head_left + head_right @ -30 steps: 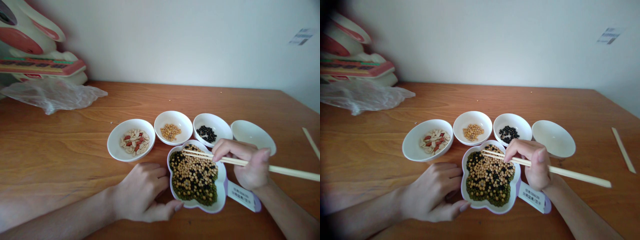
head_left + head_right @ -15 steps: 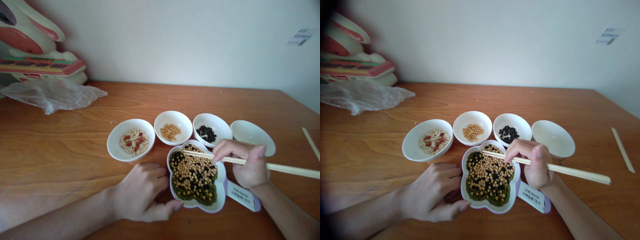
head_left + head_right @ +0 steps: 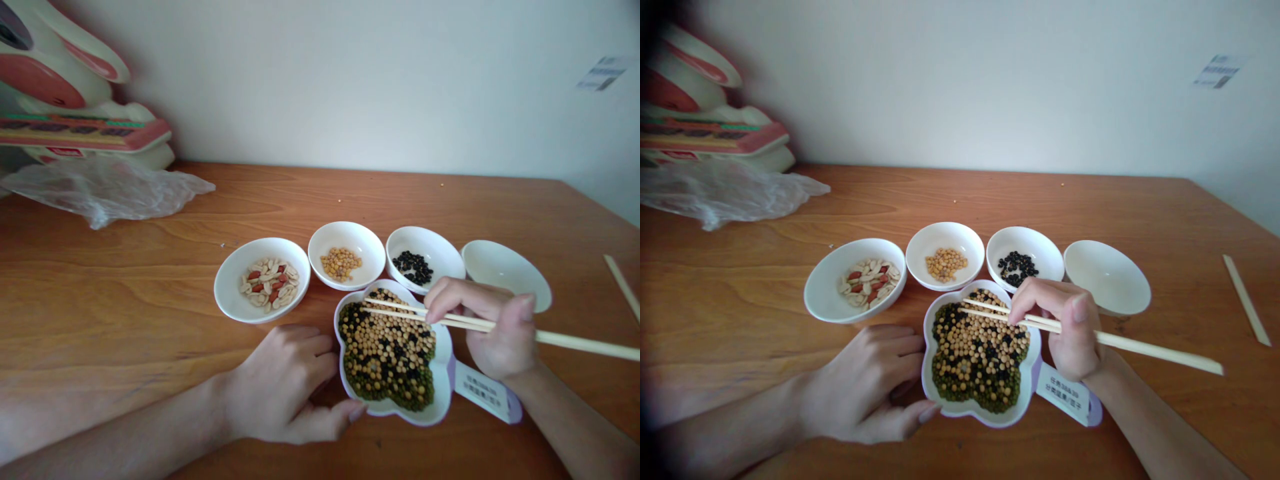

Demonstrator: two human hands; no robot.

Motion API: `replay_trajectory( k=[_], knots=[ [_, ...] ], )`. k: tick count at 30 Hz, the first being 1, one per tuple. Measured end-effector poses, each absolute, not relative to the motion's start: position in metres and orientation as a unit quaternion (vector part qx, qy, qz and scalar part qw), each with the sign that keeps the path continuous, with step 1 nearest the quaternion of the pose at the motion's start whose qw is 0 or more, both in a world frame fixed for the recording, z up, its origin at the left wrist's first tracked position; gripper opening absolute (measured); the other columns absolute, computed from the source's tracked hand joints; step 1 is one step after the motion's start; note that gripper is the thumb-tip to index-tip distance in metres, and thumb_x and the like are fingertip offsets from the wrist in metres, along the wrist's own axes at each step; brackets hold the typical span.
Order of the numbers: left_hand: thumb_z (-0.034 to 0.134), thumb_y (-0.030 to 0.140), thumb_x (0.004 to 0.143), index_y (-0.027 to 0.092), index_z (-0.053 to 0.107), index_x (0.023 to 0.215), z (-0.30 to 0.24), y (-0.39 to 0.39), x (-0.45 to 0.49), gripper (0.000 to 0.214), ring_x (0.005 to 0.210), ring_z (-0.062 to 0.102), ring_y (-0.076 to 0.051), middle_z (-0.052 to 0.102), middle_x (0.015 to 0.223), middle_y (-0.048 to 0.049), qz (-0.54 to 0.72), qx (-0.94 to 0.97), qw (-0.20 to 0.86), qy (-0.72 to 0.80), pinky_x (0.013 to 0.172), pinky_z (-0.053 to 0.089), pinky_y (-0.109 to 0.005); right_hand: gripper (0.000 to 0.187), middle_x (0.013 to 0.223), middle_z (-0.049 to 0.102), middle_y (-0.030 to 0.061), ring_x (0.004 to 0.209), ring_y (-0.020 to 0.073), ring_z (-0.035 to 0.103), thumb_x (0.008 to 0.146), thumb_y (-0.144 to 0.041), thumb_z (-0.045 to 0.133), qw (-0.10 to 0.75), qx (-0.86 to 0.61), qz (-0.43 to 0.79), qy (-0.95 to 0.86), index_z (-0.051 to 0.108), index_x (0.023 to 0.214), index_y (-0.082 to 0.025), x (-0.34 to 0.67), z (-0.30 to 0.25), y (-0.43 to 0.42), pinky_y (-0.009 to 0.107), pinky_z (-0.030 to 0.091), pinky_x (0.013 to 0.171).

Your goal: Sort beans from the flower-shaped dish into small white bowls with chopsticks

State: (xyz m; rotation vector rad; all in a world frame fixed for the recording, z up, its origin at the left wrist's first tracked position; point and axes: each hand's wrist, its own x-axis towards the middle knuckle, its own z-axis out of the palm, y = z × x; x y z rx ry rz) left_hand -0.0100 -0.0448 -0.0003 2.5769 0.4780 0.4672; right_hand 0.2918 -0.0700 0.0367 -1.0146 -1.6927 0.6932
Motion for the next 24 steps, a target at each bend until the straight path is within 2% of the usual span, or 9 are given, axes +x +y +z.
replay_trajectory(
  k=[10,24],
  knots=[
    [0.053,0.051,0.106,0.02,0.066,0.077,0.0,-0.044,-0.01,0.044,0.063,0.06,-0.019,0.066,0.074,-0.003,0.169,0.941,0.238,0.173,0.059,0.037,-0.036,0.078,0.07,0.075,0.0072,0.064,0.0214,0.069,0.111,-0.069,0.03,0.51,-0.425,0.291,-0.689,0.084,0.075,-0.025,0.294,0.027,-0.072,0.036,0.05,0.061],
    [0.055,0.049,0.105,0.02,0.067,0.079,-0.002,-0.043,-0.01,0.041,0.064,0.059,-0.018,0.066,0.075,-0.0021,0.167,0.94,0.243,0.172,0.06,0.037,-0.037,0.078,0.064,0.075,0.0057,0.057,0.0199,0.069,0.113,-0.063,0.03,0.542,-0.389,0.233,-0.707,0.084,0.071,-0.025,0.293,0.037,-0.073,0.036,0.05,0.056]
  ],
)
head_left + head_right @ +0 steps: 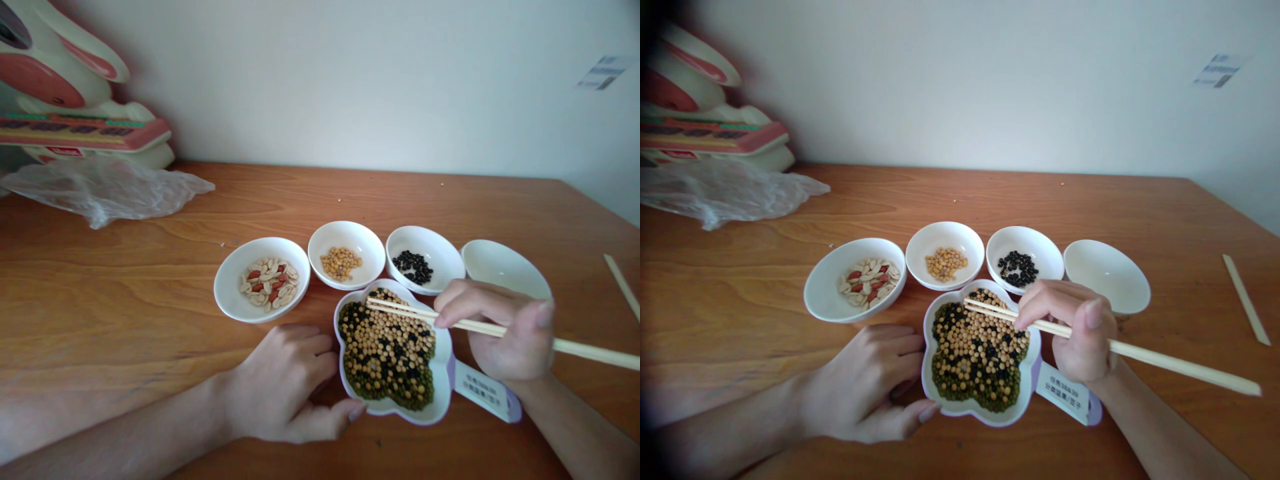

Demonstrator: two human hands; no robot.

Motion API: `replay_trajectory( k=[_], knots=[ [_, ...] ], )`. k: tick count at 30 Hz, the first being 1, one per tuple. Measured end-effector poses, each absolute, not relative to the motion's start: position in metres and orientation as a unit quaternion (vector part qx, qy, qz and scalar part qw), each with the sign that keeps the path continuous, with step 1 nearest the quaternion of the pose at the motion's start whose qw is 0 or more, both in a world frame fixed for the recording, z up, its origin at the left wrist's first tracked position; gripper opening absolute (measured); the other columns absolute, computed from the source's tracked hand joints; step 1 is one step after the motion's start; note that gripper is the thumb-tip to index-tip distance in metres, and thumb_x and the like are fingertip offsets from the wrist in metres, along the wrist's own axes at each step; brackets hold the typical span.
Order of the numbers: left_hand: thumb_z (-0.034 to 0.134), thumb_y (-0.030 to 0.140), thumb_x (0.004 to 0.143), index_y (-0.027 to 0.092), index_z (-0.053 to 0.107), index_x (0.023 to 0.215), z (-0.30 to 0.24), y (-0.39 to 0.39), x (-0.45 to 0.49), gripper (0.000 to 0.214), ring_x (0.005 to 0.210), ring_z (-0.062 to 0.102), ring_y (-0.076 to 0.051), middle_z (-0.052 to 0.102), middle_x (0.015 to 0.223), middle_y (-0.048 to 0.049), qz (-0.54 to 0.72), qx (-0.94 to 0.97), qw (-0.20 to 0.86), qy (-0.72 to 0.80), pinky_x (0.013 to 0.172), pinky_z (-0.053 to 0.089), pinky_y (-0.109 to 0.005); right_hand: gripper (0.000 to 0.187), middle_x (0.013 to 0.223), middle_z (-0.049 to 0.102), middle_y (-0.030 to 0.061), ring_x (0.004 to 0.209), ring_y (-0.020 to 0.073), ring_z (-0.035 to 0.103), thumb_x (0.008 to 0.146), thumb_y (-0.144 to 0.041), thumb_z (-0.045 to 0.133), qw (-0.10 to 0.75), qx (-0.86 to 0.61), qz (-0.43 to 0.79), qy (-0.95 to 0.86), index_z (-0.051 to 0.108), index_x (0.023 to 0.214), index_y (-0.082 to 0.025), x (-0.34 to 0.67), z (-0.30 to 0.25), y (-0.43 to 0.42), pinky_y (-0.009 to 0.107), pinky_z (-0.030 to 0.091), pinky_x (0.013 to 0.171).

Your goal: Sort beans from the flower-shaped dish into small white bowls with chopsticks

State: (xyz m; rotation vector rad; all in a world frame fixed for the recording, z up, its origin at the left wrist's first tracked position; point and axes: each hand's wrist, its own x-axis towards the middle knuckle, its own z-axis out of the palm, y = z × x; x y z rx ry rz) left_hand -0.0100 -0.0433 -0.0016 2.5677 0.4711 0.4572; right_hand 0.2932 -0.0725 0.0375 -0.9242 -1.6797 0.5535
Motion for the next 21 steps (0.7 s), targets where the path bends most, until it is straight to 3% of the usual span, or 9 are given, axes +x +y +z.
replay_trajectory(
  k=[10,21],
  knots=[
    [0.056,0.05,0.105,0.021,0.063,0.077,-0.001,-0.044,-0.011,0.041,0.065,0.06,-0.019,0.067,0.077,-0.0027,0.158,0.939,0.249,0.179,0.06,0.037,-0.036,0.084,0.068,0.075,0.0047,0.061,0.0225,0.069,0.115,-0.056,0.016,0.603,-0.355,0.164,-0.695,0.085,0.078,-0.025,0.314,0.031,-0.08,0.043,0.05,0.062],
    [0.054,0.052,0.106,0.021,0.061,0.078,-0.003,-0.044,-0.012,0.042,0.064,0.059,-0.019,0.066,0.076,-0.0025,0.165,0.939,0.243,0.178,0.059,0.037,-0.037,0.088,0.063,0.075,0.0038,0.066,0.0222,0.072,0.114,-0.061,0.015,0.628,-0.434,0.108,-0.637,0.079,0.064,-0.028,0.303,0.027,-0.074,0.039,0.054,0.064]
  ],
)
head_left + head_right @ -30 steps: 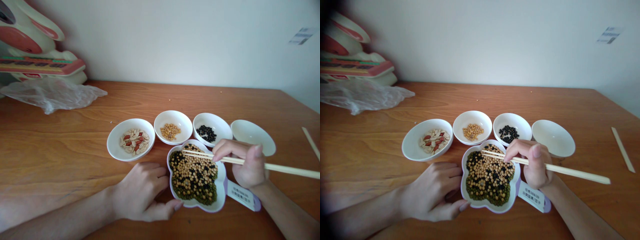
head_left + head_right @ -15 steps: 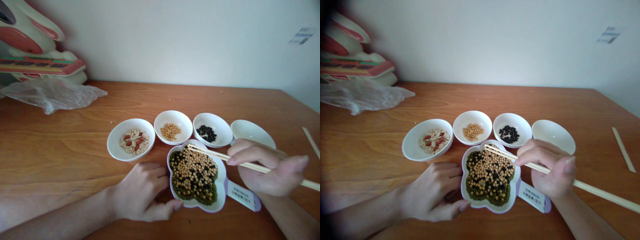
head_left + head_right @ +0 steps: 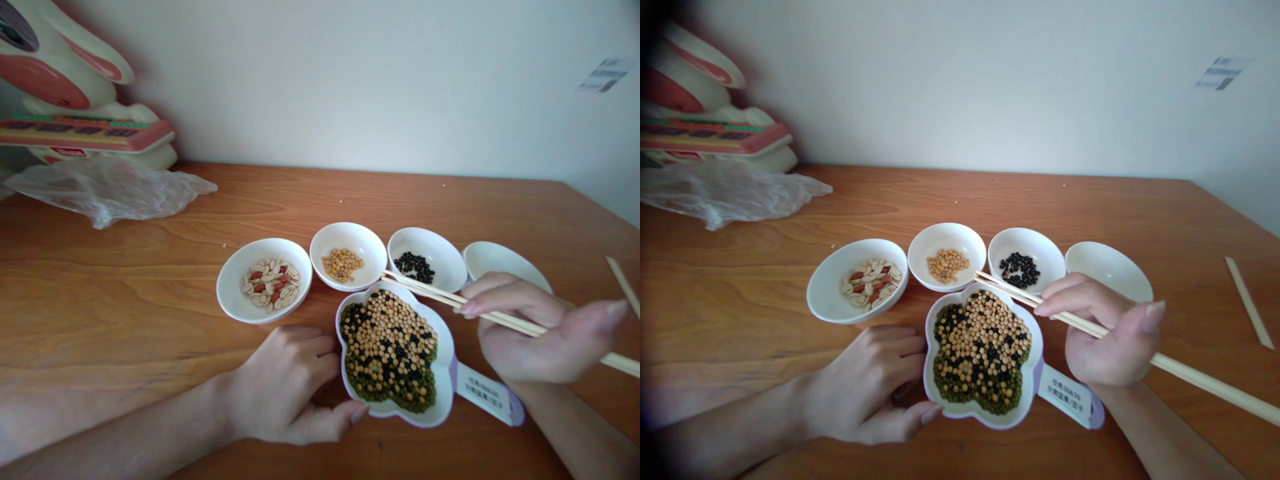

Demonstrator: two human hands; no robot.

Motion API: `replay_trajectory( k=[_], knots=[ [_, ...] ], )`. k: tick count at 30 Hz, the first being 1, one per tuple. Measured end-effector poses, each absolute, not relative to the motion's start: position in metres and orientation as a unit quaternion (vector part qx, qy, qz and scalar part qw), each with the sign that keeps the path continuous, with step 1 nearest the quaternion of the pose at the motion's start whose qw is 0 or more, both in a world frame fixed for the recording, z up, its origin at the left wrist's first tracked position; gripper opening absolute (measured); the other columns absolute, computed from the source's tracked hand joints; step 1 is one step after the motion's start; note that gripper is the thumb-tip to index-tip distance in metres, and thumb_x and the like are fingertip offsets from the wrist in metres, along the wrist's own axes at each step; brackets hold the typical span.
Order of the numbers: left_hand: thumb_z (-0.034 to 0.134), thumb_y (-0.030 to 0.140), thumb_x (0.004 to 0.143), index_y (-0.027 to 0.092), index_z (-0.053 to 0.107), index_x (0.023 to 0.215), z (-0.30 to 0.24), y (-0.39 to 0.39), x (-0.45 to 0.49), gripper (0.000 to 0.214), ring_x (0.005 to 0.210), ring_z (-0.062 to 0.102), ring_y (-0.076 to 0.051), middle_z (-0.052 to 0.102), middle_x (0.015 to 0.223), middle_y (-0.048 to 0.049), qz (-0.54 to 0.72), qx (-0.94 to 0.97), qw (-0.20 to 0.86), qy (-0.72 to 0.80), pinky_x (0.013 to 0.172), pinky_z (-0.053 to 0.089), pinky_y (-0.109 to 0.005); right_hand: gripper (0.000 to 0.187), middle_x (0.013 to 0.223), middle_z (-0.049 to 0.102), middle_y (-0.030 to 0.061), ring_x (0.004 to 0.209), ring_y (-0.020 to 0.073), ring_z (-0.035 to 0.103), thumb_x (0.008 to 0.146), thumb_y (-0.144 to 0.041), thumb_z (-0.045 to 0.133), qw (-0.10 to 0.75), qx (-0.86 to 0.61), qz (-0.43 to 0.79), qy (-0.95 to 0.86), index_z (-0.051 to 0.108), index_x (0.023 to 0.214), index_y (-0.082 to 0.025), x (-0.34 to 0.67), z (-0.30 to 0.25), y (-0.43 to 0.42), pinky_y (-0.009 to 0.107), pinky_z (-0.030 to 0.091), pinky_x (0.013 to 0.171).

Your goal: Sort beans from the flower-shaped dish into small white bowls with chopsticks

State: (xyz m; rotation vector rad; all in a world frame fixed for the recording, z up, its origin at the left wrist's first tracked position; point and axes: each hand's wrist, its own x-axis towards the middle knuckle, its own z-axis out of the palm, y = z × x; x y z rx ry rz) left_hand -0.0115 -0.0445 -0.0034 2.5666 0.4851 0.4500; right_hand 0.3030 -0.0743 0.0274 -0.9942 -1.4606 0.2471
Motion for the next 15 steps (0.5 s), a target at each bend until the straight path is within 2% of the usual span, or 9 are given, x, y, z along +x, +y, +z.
replay_trajectory(
  k=[9,15],
  knots=[
    [0.057,0.051,0.105,0.021,0.061,0.079,-0.0046,-0.0443,-0.012,0.039,0.064,0.057,-0.018,0.065,0.077,-0.0016,0.169,0.94,0.237,0.176,0.059,0.036,-0.037,0.084,0.057,0.067,0.0069,0.066,0.025,0.066,0.112,-0.064,0.023,0.637,-0.463,0.169,-0.593,0.079,0.061,-0.027,0.3012,0.029,-0.0698,0.04,0.05,0.062],
    [0.053,0.051,0.107,0.021,0.062,0.078,-0.0028,-0.044,-0.0112,0.043,0.064,0.058,-0.018,0.066,0.076,-0.002,0.175,0.939,0.241,0.172,0.059,0.037,-0.036,0.083,0.058,0.07,0.0054,0.061,0.0221,0.064,0.112,-0.064,0.026,0.641,-0.461,0.189,-0.584,0.08,0.063,-0.026,0.2973,0.0312,-0.0668,0.038,0.045,0.058]
  ],
)
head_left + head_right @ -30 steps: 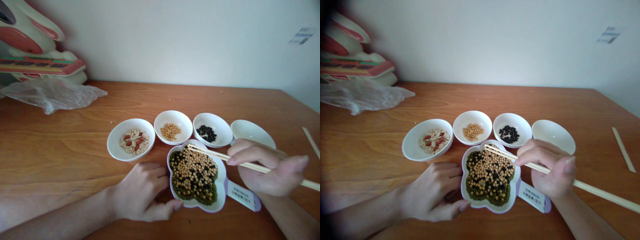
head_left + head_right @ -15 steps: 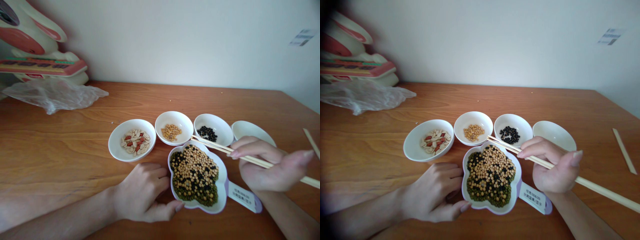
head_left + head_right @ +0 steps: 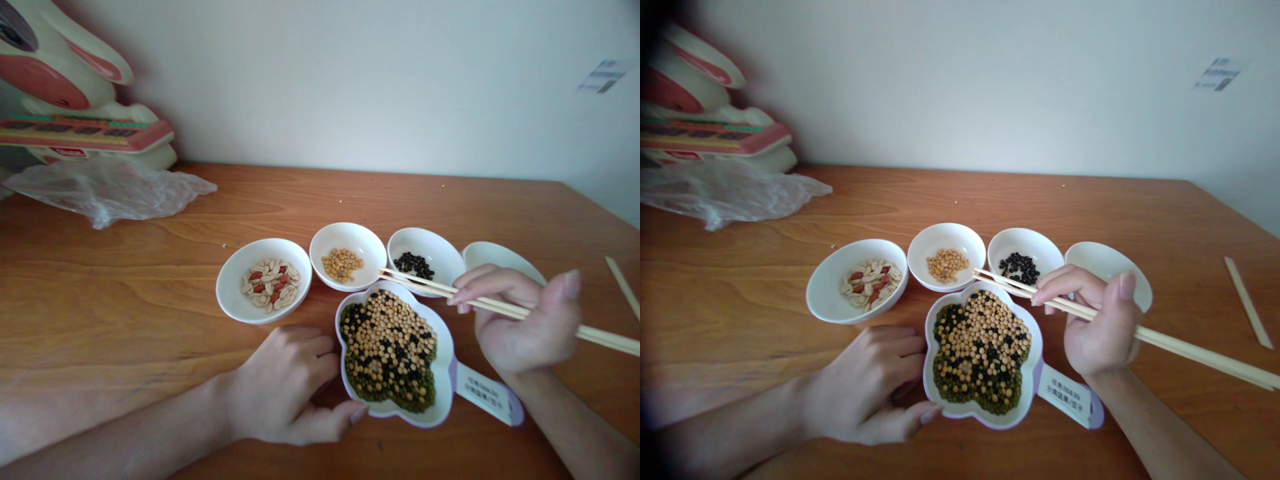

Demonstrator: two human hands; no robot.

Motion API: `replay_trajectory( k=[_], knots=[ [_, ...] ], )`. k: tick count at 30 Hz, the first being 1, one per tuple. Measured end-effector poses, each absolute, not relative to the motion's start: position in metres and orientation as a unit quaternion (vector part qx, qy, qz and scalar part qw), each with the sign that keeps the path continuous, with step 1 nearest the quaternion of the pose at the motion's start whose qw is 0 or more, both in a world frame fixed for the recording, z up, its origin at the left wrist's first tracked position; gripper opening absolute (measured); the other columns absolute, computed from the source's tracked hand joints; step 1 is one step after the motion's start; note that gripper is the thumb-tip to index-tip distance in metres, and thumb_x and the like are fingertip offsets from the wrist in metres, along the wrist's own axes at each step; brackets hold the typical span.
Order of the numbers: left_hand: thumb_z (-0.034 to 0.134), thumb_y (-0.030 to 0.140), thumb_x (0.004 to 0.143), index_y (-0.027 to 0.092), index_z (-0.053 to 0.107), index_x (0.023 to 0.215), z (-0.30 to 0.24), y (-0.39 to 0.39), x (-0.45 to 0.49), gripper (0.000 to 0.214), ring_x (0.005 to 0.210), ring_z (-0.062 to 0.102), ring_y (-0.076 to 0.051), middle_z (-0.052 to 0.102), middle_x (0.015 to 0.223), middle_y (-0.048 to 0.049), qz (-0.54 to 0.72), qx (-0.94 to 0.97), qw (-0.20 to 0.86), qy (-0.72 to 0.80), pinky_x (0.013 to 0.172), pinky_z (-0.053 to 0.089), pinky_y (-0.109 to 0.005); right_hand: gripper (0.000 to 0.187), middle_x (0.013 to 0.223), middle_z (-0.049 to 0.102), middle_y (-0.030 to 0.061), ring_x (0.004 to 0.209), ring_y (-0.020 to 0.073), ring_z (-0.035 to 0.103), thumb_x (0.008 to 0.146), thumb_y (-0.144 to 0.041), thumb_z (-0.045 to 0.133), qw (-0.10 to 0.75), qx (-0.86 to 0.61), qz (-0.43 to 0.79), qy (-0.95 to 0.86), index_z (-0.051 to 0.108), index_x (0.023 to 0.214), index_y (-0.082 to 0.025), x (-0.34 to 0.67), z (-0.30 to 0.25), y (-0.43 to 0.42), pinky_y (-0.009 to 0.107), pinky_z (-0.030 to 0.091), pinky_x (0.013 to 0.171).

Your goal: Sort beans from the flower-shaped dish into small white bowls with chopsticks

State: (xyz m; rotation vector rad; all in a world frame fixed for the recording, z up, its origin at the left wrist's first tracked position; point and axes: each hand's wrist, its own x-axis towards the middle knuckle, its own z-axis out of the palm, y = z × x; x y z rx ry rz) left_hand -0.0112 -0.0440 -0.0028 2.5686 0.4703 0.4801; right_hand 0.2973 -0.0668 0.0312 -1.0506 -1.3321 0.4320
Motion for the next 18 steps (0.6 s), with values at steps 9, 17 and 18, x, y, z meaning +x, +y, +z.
replay_trajectory(
  k=[9,17,18],
  knots=[
    [0.053,0.051,0.107,0.021,0.062,0.078,-0.0022,-0.045,-0.0112,0.042,0.063,0.058,-0.018,0.066,0.076,-0.0018,0.174,0.94,0.235,0.174,0.059,0.036,-0.036,0.078,0.062,0.07,0.0056,0.064,0.0224,0.062,0.113,-0.056,0.026,0.64,-0.47,0.2,-0.574,0.081,0.066,-0.027,0.2973,0.0281,-0.0694,0.04,0.042,0.058],
    [0.054,0.051,0.106,0.021,0.062,0.077,-0.0031,-0.0448,-0.0107,0.043,0.063,0.058,-0.019,0.067,0.075,-0.0034,0.18,0.94,0.233,0.172,0.058,0.037,-0.036,0.076,0.062,0.07,0.0081,0.063,0.0251,0.059,0.113,-0.053,0.029,0.645,-0.476,0.217,-0.557,0.082,0.065,-0.027,0.2964,0.0276,-0.0701,0.043,0.039,0.059],
    [0.054,0.051,0.106,0.021,0.062,0.077,-0.0027,-0.0447,-0.0106,0.043,0.063,0.058,-0.019,0.067,0.075,-0.0034,0.178,0.94,0.234,0.172,0.058,0.037,-0.036,0.076,0.062,0.069,0.0084,0.063,0.0253,0.059,0.112,-0.052,0.029,0.646,-0.473,0.218,-0.557,0.082,0.065,-0.026,0.2963,0.0277,-0.0701,0.043,0.039,0.059]
  ],
)
